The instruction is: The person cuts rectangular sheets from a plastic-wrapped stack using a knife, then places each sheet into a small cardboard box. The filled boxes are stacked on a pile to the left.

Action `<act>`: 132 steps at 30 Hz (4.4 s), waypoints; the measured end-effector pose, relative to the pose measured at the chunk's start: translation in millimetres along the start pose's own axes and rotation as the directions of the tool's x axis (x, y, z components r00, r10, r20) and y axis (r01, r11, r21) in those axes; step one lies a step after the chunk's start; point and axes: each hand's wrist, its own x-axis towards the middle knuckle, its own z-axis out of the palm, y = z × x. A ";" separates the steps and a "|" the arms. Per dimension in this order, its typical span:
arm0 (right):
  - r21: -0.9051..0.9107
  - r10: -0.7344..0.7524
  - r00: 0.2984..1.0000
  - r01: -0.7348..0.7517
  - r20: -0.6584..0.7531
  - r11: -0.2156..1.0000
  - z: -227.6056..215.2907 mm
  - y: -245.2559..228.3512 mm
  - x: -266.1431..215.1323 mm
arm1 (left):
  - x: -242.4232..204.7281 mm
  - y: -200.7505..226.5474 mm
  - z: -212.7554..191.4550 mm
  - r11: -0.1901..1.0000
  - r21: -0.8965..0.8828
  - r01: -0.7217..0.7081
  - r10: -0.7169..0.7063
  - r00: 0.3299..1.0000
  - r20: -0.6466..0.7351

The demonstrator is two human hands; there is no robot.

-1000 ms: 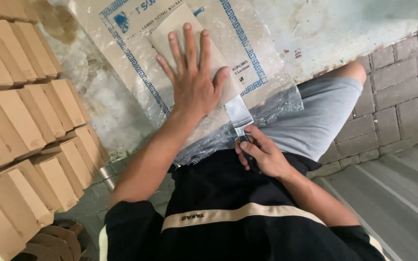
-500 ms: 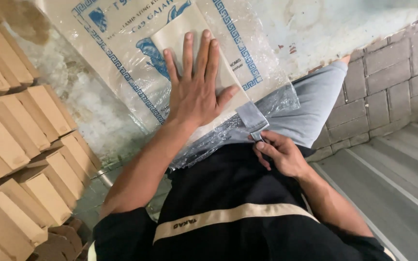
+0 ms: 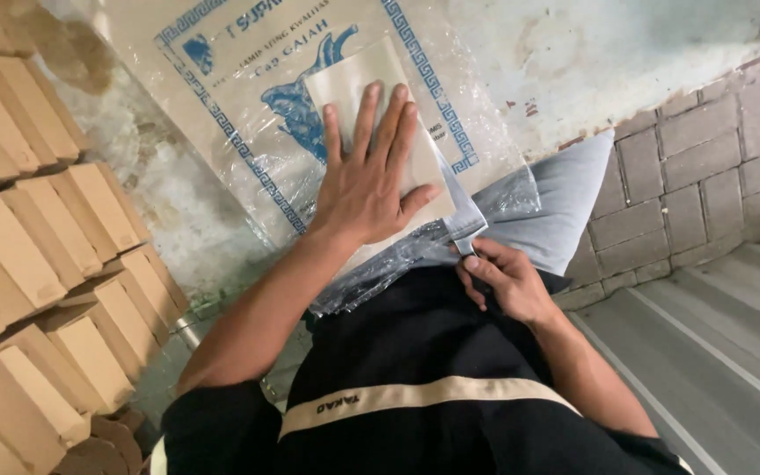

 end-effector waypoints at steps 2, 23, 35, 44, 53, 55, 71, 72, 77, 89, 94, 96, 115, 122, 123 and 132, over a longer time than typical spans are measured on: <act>0.036 0.028 0.999 -0.027 -0.037 0.999 4.3 15.8 -5.1 | -4.3 5.2 -3.5 1.000 -0.010 0.016 -0.015 0.997 0.078; -0.045 -0.059 0.988 0.053 -0.144 0.998 21.3 8.9 11.7 | 3.5 3.7 -7.6 0.993 0.012 0.117 -0.118 0.990 0.077; -0.075 -0.056 0.985 0.044 -0.161 0.996 25.1 -7.4 14.6 | 4.4 0.7 -0.6 0.994 -0.020 0.108 -0.108 0.994 -0.002; -0.080 -0.120 0.967 0.105 -0.226 0.991 13.8 7.0 18.4 | 0.0 1.1 9.1 0.998 -0.055 0.029 -0.034 0.995 -0.090; -0.309 -0.386 0.797 0.263 -0.465 0.914 -49.2 -46.8 -55.3 | 4.1 -4.6 13.5 0.986 -0.143 0.090 -0.104 0.990 -0.091; -0.342 -0.400 0.813 0.265 -0.424 0.901 -55.4 -42.6 -51.5 | 8.8 -14.2 8.3 0.967 -0.224 0.123 -0.161 0.974 -0.159; -0.297 -0.133 0.934 0.031 -0.330 0.954 -1.4 11.0 5.9 | -14.9 -78.5 -33.2 0.672 -0.712 0.202 -0.365 0.927 -0.082; -0.236 -0.171 0.943 0.104 -0.286 0.966 -3.0 15.6 9.8 | -20.8 -85.5 -27.7 0.626 -0.767 0.143 -0.397 0.905 -0.155; -0.370 -0.238 0.902 0.097 -0.359 0.924 6.3 -20.1 23.3 | -50.8 -92.0 -36.8 0.446 -0.881 0.156 -0.558 0.819 -0.137; -0.725 -0.612 0.691 0.185 -0.385 0.664 -34.9 -99.8 20.3 | -122.5 -113.1 30.6 0.354 -0.931 0.084 -0.697 0.688 -0.203; -0.984 -0.856 0.491 -0.016 -0.161 0.176 -106.6 -146.1 31.7 | -116.9 -120.2 62.0 0.592 -0.773 0.230 -0.685 0.648 -0.333; -0.968 -0.811 0.541 -0.222 -0.221 0.116 -104.9 -160.0 44.7 | -110.3 -122.8 67.5 0.644 -0.741 0.192 -0.689 0.567 -0.452; -0.969 -0.566 0.788 -0.225 -0.241 0.099 -84.9 -123.8 55.9 | -105.9 -77.3 20.8 0.686 -0.723 -0.085 -0.615 0.462 -0.639; -0.819 -0.482 0.834 0.066 -0.269 0.570 -64.4 -127.8 10.6 | -117.9 -82.6 -11.5 0.799 -0.544 -0.254 -0.383 0.482 -0.788; -0.801 -0.455 0.879 0.168 -0.143 0.575 -63.5 -125.8 4.9 | -116.3 -87.9 -18.2 0.800 -0.479 -0.361 -0.271 0.495 -0.826; -0.708 -0.127 0.992 0.097 0.011 0.700 -90.8 -61.1 -34.3 | -121.9 -118.8 -0.2 0.724 -0.561 -0.402 -0.180 0.675 -0.716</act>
